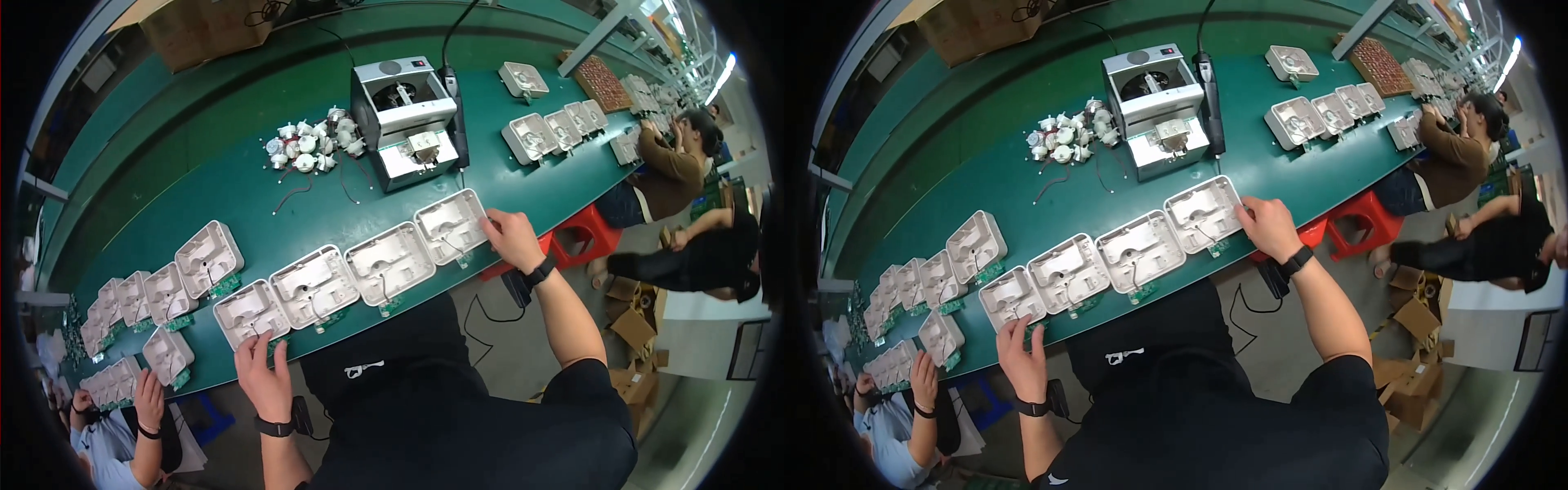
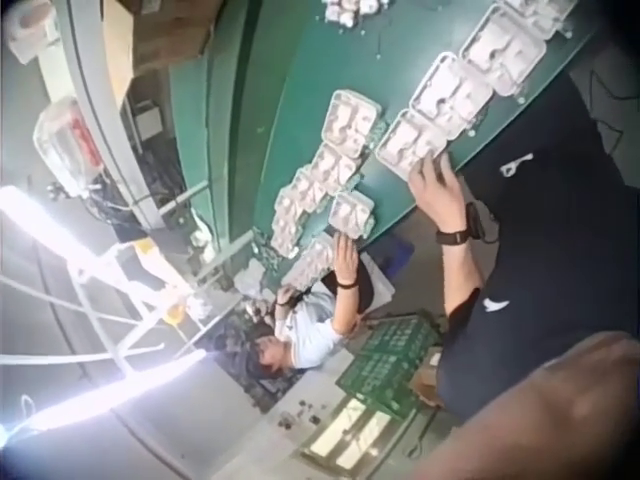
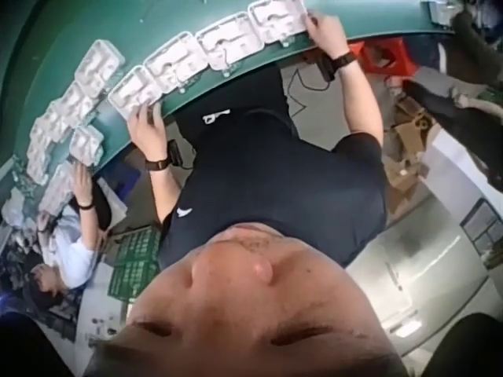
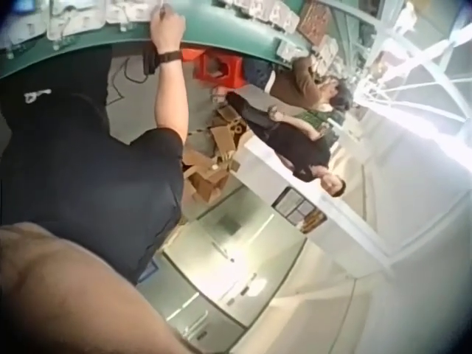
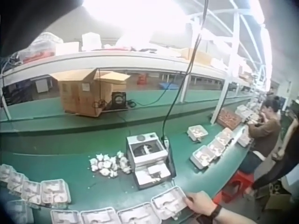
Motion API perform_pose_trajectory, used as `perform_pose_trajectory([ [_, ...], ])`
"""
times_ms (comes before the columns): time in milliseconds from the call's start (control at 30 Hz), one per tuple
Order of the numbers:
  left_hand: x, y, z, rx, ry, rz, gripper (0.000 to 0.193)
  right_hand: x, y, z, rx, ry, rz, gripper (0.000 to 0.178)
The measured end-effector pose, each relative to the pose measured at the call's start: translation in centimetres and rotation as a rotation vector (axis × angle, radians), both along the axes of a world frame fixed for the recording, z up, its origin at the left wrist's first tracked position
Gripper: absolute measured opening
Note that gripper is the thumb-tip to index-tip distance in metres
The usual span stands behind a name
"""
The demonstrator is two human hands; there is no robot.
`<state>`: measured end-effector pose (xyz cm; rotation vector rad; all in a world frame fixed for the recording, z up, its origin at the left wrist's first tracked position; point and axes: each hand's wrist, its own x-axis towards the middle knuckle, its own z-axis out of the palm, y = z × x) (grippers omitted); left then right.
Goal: The person uses an electric screwdriver to drive screws into plastic housings before picking up motors and threading their wires through the housings. After placing the motors, they use the screwdriver again to secure them into place.
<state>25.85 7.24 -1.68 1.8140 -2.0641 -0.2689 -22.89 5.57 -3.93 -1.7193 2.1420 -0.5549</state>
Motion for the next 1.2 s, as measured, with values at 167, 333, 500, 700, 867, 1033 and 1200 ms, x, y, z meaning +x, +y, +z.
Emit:
perform_pose_trajectory([
  [167,-1.5,-1.0,4.9,0.115,-0.019,0.069,0.044,0.4,-0.5,3.9,-0.041,0.267,0.09,0.026],
  [333,-2.8,-11.2,9.5,-0.061,0.028,-0.314,0.045,7.0,-3.1,11.3,-0.332,0.031,0.405,0.03],
  [500,-8.7,-28.0,5.1,-0.096,0.065,-0.499,0.035,14.2,-2.5,9.6,-0.33,0.158,0.939,0.034],
  [700,-11.8,-35.7,-0.1,-0.086,0.092,-0.687,0.043,14.7,1.6,7.8,-0.25,0.105,0.848,0.033],
  [867,-7.4,-33.4,0.6,0.241,-0.112,-0.7,0.059,10.0,4.7,7.6,-0.149,0.089,0.645,0.035],
  [1033,-3.9,-33.3,1.2,0.341,0.213,-0.431,0.068,9.2,5.0,6.6,-0.05,0.013,0.558,0.031],
  [1200,-4.8,-31.2,1.3,0.191,-0.048,-0.677,0.07,12.8,3.6,6.5,-0.106,-0.004,0.699,0.03],
])
